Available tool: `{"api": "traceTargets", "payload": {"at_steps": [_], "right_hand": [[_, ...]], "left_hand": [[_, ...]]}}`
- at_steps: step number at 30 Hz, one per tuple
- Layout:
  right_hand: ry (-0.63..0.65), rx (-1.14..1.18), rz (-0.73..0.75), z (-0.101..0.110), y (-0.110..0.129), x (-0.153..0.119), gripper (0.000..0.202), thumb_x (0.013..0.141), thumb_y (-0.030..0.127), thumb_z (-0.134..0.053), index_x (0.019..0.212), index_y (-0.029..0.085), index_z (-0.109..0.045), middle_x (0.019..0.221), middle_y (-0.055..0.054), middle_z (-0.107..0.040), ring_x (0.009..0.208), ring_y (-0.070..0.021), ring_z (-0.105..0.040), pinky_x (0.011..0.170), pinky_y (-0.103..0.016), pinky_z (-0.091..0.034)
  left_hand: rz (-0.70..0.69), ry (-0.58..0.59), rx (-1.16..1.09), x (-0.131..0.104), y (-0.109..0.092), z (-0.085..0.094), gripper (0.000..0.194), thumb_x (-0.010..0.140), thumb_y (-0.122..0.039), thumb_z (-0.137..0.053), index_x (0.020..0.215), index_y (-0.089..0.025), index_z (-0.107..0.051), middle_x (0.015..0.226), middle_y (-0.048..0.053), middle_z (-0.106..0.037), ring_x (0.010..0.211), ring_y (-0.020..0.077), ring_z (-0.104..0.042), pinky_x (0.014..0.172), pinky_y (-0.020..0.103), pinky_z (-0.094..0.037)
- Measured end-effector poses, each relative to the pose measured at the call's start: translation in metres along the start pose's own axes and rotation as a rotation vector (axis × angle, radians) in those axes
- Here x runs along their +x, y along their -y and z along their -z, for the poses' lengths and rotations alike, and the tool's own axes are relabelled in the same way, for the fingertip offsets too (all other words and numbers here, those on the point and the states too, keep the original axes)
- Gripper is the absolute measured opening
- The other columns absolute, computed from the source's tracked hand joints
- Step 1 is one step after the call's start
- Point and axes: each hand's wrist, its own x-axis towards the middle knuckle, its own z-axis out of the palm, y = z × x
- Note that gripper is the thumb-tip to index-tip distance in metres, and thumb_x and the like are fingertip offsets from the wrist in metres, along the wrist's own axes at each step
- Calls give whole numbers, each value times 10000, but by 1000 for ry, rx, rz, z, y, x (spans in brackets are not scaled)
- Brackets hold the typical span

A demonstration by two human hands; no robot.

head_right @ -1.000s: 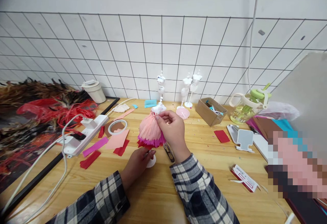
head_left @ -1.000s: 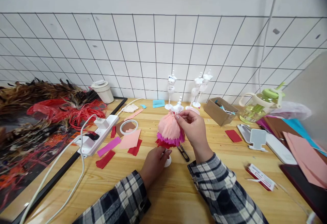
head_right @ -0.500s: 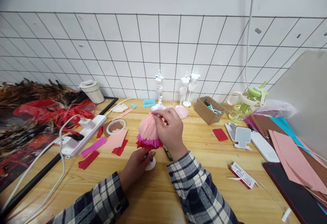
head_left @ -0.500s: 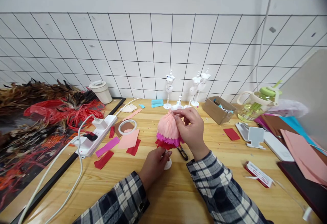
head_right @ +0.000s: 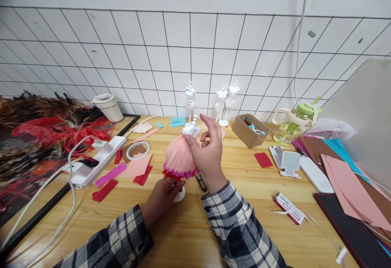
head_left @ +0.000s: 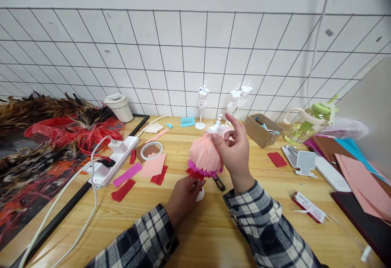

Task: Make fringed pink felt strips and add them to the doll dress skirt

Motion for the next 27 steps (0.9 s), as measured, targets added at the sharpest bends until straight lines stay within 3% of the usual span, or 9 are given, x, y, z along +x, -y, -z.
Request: {"api": "traceTargets", "payload": {"at_steps": [5, 10, 15, 19, 22, 27], "right_hand": [[94, 184, -96, 3, -13, 7, 627, 761, 391, -688, 1324, 252, -450, 1163, -102, -613, 771, -150, -609, 686, -327, -530], [43, 133, -59, 1, -14, 5, 630, 751, 372, -711, 1310, 277, -435, 1139, -77, -631, 692, -119, -584, 637, -285, -503], [31, -21, 76, -1, -8, 1, 312, 761, 345, -707, 1041, 233, -627, 1265, -76, -549, 628, -74, -501, 522, -227, -435], [123, -26, 98, 3, -4, 4, 129, 806, 316, -657, 835, 197, -700, 1281, -75, -528, 661, -80, -525, 542, -244, -466], [204, -54, 121, 6, -1, 5, 164, 847, 312, -605, 905, 232, -735, 1298, -68, -526, 746, -116, -561, 543, -259, -474], [203, -134, 225, 7, 3, 3, 171, 827, 326, -635, 952, 264, -733, 1376, -57, -431, 781, -130, -529, 635, -312, -500]], "left_hand": [[-21, -30, -24, -2, 0, 2, 324, 905, -372, -441, 682, -179, -575, 639, 4, -607, 616, 127, -537, 589, 232, -332], [6, 0, -84, -4, -4, -3, 397, 901, -429, -443, 632, -168, -571, 597, 8, -578, 580, 120, -506, 559, 231, -324], [16, 67, -238, -7, -7, -11, 414, 888, -455, -455, 624, -160, -576, 569, -3, -547, 535, 106, -469, 526, 221, -325], [31, 70, -212, -7, -7, -12, 424, 878, -476, -456, 617, -161, -569, 535, -12, -515, 512, 104, -447, 504, 222, -306], [60, 31, -165, -6, -6, -9, 417, 877, -471, -458, 620, -163, -571, 553, -6, -535, 524, 108, -461, 512, 225, -308], [104, -16, -163, -3, -1, -7, 394, 880, -469, -463, 640, -170, -554, 593, 0, -583, 539, 115, -491, 528, 230, -319]]}}
